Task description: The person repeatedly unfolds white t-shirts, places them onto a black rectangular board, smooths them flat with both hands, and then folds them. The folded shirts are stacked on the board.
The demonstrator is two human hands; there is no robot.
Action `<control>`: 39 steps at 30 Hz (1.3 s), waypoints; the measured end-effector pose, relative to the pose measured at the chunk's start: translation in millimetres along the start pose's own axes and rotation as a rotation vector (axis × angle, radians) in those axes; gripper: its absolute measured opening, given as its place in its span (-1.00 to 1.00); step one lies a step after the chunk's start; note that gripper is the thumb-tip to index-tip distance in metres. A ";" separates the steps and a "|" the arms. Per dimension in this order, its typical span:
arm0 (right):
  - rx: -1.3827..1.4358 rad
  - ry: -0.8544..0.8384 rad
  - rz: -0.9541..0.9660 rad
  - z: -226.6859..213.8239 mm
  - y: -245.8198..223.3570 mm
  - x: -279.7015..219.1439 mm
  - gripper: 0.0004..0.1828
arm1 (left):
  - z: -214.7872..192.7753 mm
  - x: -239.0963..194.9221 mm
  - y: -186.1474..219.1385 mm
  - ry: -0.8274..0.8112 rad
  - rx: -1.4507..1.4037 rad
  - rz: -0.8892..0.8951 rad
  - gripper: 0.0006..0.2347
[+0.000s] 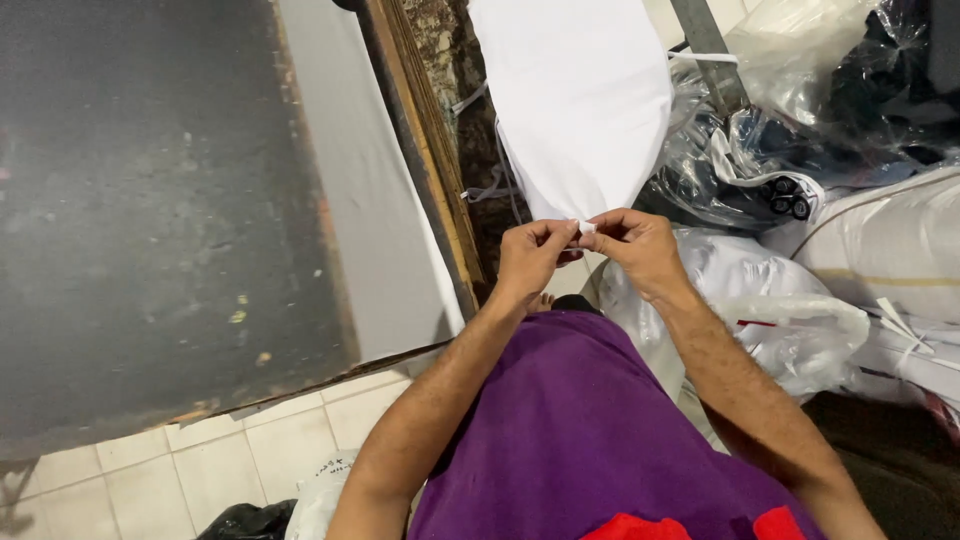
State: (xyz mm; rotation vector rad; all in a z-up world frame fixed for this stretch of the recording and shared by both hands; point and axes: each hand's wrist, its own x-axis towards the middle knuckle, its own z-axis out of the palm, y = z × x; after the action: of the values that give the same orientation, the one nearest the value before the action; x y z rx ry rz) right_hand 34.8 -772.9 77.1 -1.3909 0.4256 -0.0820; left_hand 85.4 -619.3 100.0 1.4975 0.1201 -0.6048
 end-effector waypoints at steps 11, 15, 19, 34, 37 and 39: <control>-0.035 -0.067 -0.034 -7.8 3.7 -1.5 -0.86 | 1.0 2.4 -4.9 0.062 -0.047 -0.006 -0.87; -0.039 -0.054 -0.028 -2.2 -0.9 -2.3 -0.88 | 2.1 -4.8 6.5 0.054 -0.030 -0.005 -0.85; -0.122 -0.077 -0.063 1.4 -8.4 -1.7 -0.93 | -2.8 -7.2 8.0 0.036 0.122 0.079 -0.84; -0.420 0.047 -1.123 17.2 -104.2 -5.2 -0.89 | -21.6 -3.8 66.9 -0.070 0.919 1.016 -0.48; -0.481 0.129 -1.111 48.5 -70.9 -1.9 -0.81 | -22.4 16.6 79.3 -0.218 0.940 1.002 -0.58; -0.508 0.285 -1.101 51.6 -33.9 12.5 -0.56 | -23.7 22.5 79.8 -0.278 0.977 0.926 -0.45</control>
State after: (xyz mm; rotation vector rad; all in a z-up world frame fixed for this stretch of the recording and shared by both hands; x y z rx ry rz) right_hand 70.2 -734.9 112.6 -1.9871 -0.1546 -1.1428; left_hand 146.9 -606.9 159.3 2.1116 -1.1772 -0.0629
